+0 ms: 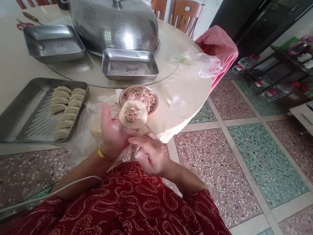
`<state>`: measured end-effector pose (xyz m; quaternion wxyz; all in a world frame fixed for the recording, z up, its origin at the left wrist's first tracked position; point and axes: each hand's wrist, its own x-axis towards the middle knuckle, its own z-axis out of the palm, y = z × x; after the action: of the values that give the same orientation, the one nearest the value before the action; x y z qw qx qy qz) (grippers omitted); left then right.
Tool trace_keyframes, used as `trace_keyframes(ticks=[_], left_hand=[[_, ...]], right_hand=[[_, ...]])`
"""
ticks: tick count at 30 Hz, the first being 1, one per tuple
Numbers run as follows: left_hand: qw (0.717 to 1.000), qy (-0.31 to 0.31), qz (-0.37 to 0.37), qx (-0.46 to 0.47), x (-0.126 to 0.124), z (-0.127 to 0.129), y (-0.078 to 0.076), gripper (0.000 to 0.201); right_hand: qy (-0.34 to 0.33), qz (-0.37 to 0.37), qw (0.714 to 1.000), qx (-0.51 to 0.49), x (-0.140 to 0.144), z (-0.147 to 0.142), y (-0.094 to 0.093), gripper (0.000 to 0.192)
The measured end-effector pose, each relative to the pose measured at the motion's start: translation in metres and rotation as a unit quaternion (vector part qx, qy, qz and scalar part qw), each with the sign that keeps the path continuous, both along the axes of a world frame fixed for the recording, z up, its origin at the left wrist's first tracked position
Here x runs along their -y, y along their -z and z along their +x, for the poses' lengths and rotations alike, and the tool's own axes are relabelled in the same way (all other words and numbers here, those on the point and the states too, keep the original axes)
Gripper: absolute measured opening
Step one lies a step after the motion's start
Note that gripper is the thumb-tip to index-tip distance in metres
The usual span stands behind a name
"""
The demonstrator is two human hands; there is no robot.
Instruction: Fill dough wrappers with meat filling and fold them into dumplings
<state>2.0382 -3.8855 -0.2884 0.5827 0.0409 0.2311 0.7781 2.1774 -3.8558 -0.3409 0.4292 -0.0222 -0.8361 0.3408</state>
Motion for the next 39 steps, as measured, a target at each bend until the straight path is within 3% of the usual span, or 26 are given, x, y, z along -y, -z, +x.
trace_keyframes(ticks=[2, 5, 8, 11, 13, 15, 17, 19, 22, 25, 28, 32, 39], left_hand=[[1.0, -0.008, -0.005, -0.001, 0.001, 0.002, 0.0, 0.074], [1.0, 0.012, 0.024, -0.017, 0.002, 0.003, 0.008, 0.071], [0.997, 0.023, 0.065, -0.043, 0.003, 0.003, 0.018, 0.068], [0.996, 0.0, 0.074, -0.052, 0.002, 0.003, 0.02, 0.069], [0.996, -0.027, 0.06, -0.058, 0.0, 0.003, 0.018, 0.071], [0.995, -0.055, 0.05, -0.068, -0.002, 0.003, 0.016, 0.072], [0.994, -0.066, 0.051, -0.074, -0.002, 0.004, 0.013, 0.071], [0.995, -0.047, 0.043, -0.077, -0.002, 0.006, 0.009, 0.073], [0.996, -0.001, -0.004, -0.084, 0.0, 0.008, 0.004, 0.077], [0.995, 0.004, -0.023, -0.1, 0.0, 0.008, 0.005, 0.079], [0.993, 0.005, -0.017, -0.116, -0.001, 0.007, 0.011, 0.079], [0.993, 0.038, 0.015, -0.115, -0.001, 0.008, 0.017, 0.073], [0.995, 0.042, -0.007, -0.086, -0.001, 0.007, 0.007, 0.074]], right_hand=[[-0.106, -0.206, 0.973, -0.012, 0.004, -0.001, -0.001, 0.024], [-0.231, -0.407, 0.884, -0.026, 0.005, -0.007, -0.001, 0.016], [-0.264, -0.486, 0.832, -0.025, 0.004, -0.013, 0.001, 0.014], [-0.249, -0.5, 0.83, -0.011, 0.004, -0.013, 0.004, 0.013], [-0.229, -0.476, 0.849, 0.001, 0.004, -0.008, 0.006, 0.013], [-0.188, -0.411, 0.892, 0.008, 0.005, -0.003, 0.009, 0.014], [-0.113, -0.286, 0.951, 0.015, 0.005, 0.0, 0.011, 0.018], [-0.034, -0.125, 0.991, 0.031, 0.004, 0.0, 0.013, 0.025], [0.05, 0.089, 0.992, 0.08, 0.001, -0.004, 0.013, 0.038], [0.109, 0.211, 0.964, 0.122, -0.003, -0.003, 0.013, 0.042], [0.127, 0.259, 0.949, 0.129, -0.005, 0.001, 0.014, 0.037], [0.118, 0.25, 0.952, 0.131, -0.006, 0.001, 0.013, 0.045], [0.121, 0.24, 0.952, 0.146, -0.007, 0.008, 0.014, 0.046]])
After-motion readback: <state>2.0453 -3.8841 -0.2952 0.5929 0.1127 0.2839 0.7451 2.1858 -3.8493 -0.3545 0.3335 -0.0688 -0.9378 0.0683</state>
